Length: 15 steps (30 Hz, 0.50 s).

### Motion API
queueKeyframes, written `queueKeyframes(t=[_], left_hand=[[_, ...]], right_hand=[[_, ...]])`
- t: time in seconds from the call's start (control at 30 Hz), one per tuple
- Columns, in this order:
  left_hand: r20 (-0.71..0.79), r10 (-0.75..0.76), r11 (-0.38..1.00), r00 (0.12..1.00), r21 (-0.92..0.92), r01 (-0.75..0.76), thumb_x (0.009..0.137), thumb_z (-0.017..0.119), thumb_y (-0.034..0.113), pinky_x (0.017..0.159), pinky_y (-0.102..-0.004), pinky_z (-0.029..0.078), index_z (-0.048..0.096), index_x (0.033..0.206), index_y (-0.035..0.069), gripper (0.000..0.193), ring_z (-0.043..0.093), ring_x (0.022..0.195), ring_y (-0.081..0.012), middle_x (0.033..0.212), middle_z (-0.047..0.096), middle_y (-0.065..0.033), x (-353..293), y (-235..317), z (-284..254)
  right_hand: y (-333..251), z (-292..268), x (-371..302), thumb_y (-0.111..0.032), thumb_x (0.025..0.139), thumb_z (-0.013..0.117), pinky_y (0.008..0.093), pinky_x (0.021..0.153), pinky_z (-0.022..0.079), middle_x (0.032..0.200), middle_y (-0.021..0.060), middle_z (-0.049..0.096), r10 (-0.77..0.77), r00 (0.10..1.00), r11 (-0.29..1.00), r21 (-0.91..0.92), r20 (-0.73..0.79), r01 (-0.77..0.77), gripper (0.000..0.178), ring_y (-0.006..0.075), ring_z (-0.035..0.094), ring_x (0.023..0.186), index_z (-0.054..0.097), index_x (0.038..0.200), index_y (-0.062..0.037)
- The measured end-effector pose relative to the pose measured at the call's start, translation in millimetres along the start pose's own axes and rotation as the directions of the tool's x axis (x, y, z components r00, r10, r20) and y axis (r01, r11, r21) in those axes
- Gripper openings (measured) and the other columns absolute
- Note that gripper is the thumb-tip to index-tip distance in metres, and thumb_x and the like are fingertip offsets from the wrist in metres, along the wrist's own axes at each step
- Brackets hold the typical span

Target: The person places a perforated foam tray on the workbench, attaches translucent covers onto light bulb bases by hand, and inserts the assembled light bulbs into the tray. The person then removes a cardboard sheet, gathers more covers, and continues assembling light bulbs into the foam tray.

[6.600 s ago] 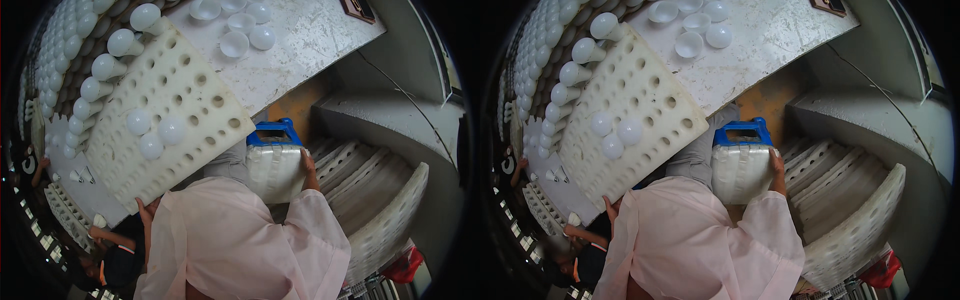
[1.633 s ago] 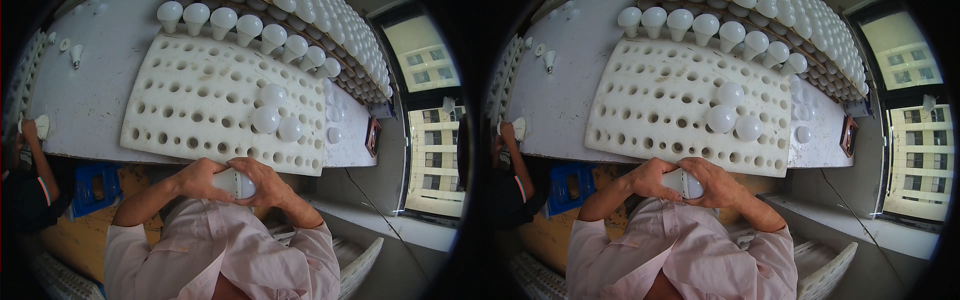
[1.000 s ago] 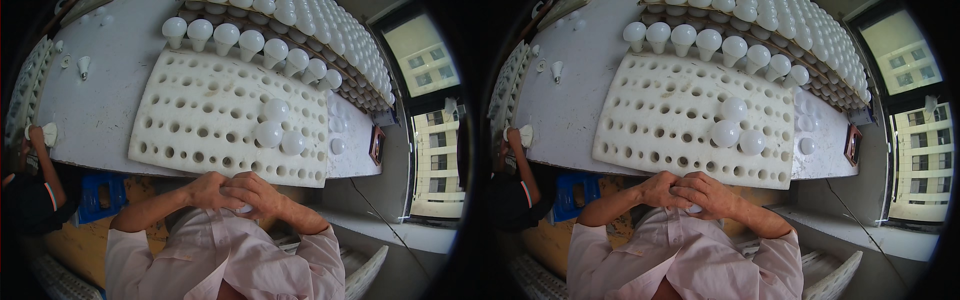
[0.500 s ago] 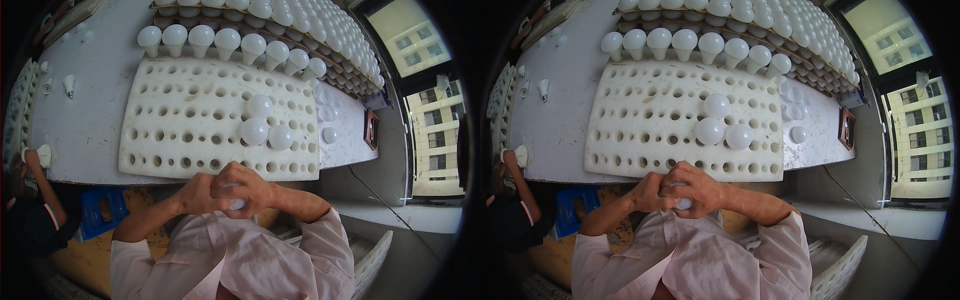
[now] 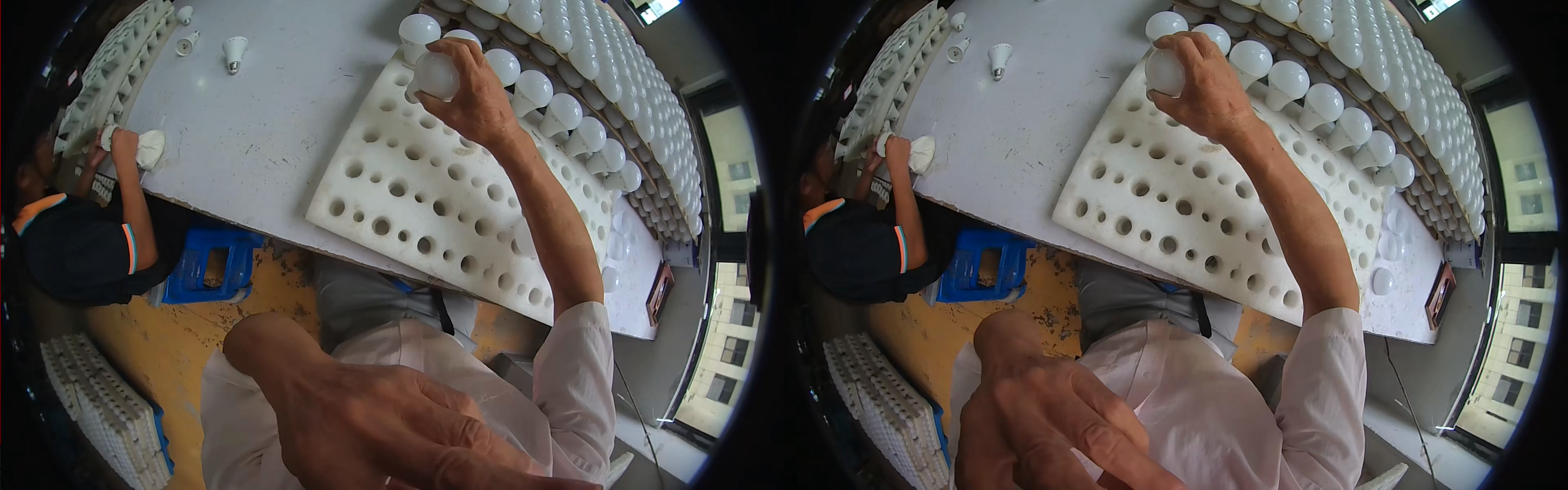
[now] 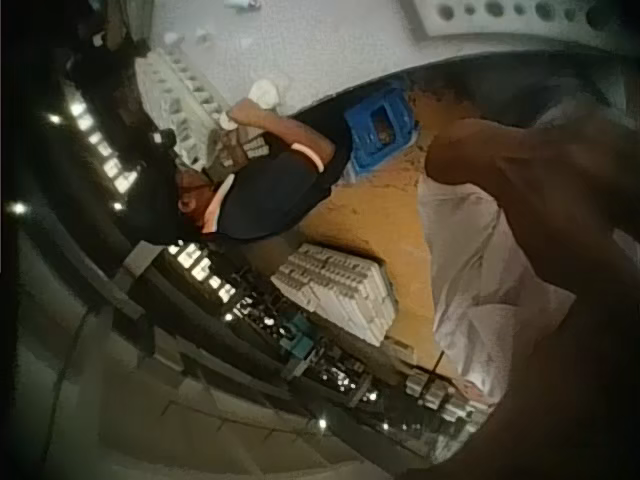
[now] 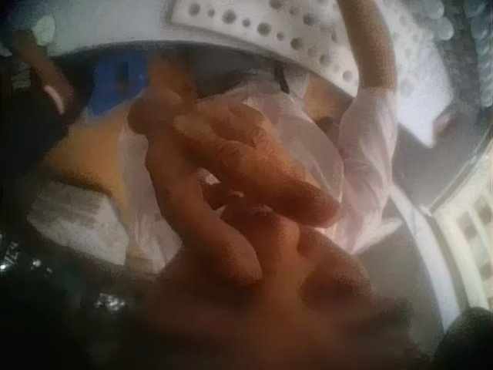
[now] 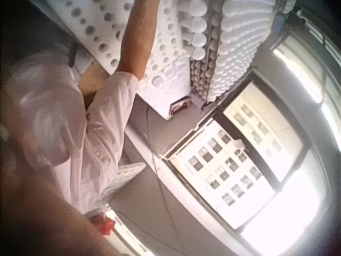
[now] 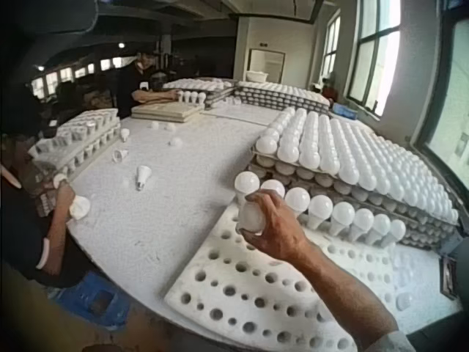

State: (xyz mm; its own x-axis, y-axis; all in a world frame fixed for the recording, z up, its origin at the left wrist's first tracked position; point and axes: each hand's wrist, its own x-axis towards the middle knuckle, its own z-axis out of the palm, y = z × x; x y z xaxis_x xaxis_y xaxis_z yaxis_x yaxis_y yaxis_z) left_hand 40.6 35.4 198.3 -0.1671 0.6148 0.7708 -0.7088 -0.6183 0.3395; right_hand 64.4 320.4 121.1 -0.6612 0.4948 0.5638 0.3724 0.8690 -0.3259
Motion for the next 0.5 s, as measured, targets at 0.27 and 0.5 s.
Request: queueKeyframes(t=[0.27,0.5], left_hand=[[0.027,0.497,0.850,0.867,0.184,-0.493,0.088,0.061,0.014,0.091,-0.0282,0.047,0.057,0.111,-0.001,0.027,0.061,0.101,-0.0169,0.118,0.058,-0.0244,-9.1,2.5,-48.2],[0.540,0.559,0.651,0.629,0.184,-0.736,0.091,0.057,0.011,0.095,-0.0184,0.042,0.055,0.113,-0.003,0.026,0.059,0.105,-0.0096,0.116,0.059,-0.0247,-4.7,8.7,-104.5]], right_hand=[[29.7,73.2,43.7,-0.022,0.074,0.073,0.0399,0.100,0.043,0.132,0.0121,0.044,0.017,0.992,0.958,-0.287,0.127,0.020,0.064,0.0311,0.045,0.121,0.046,0.131,-0.0177],[-12.3,4.3,14.5,-0.022,0.077,0.071,0.0395,0.094,0.044,0.128,0.0109,0.049,0.002,0.995,0.932,-0.361,0.098,0.034,0.055,0.0311,0.048,0.116,0.051,0.128,-0.0160]])
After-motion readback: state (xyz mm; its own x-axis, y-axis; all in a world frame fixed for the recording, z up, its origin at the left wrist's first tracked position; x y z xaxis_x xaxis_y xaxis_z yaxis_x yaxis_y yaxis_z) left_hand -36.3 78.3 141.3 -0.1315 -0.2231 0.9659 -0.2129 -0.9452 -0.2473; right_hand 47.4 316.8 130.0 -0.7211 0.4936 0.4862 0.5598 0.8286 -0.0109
